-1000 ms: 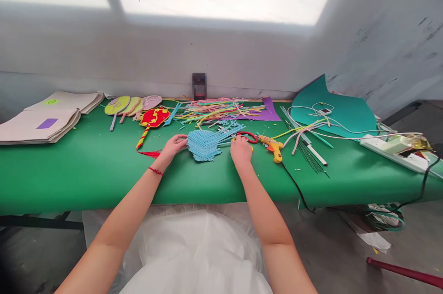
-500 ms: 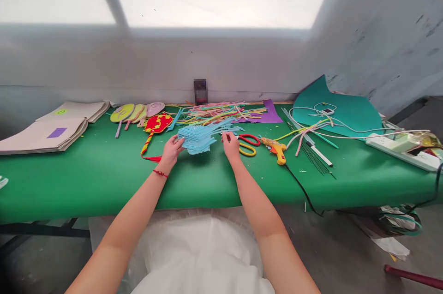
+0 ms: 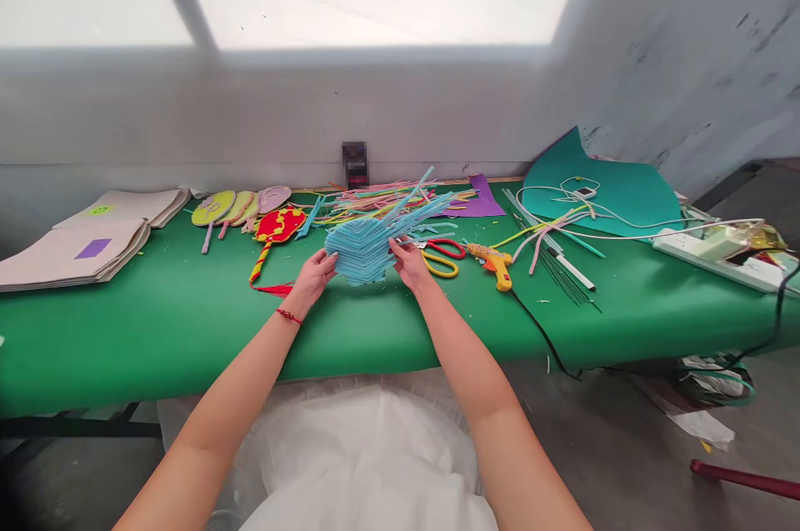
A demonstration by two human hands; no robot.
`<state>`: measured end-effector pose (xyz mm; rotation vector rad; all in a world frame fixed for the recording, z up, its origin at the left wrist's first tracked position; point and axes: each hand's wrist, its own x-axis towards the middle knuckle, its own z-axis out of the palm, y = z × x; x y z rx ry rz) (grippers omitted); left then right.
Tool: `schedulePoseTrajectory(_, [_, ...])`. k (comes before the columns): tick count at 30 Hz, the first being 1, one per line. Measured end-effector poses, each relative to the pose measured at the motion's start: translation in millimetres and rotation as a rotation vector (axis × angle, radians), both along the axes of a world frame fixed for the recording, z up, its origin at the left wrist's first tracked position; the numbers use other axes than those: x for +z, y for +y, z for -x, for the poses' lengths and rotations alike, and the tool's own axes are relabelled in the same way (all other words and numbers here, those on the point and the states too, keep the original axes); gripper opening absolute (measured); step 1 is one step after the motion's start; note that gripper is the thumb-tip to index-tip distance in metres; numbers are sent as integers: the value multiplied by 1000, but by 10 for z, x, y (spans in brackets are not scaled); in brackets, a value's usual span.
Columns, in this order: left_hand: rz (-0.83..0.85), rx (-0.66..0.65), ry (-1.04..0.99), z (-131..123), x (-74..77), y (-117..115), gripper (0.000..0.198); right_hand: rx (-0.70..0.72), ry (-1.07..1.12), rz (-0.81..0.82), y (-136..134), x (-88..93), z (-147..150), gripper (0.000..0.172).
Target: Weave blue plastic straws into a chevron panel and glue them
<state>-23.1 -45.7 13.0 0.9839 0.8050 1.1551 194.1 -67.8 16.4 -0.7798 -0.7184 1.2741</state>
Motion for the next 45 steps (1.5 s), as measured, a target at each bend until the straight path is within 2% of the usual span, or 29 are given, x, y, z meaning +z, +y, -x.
schedulePoseTrajectory(6, [-12,9,30,30,20,-2,42,-9,43,40,-17,40,20,31])
schedulePoseTrajectory(13, [-3,-2,16,39,-1,12,44,6,118,27,-29,53,22,37])
schedulePoseTrajectory(23, [-16,-82,23,31,-21,12,43,48,-25,10,-37,35,14,37])
schedulePoseTrajectory(29, [-28,-110,12,29,-20,4,41,-9,5,17,-6,10,30,33])
schedulePoseTrajectory(34, [31,-122,-2,25,-1,-6,41,-42,21,37,22,-22,27,32])
schedulePoseTrajectory(38, [27,-98,8,16,25,-28,42,-16,25,23,7,-15,29,35])
schedulePoseTrajectory(41, [4,-46,93,14,17,-38,48,5,-11,38,1,0,21,36])
schedulePoseTrajectory(45, [44,19,232,19,-37,-29,56,-124,-17,123,53,-14,-69,39])
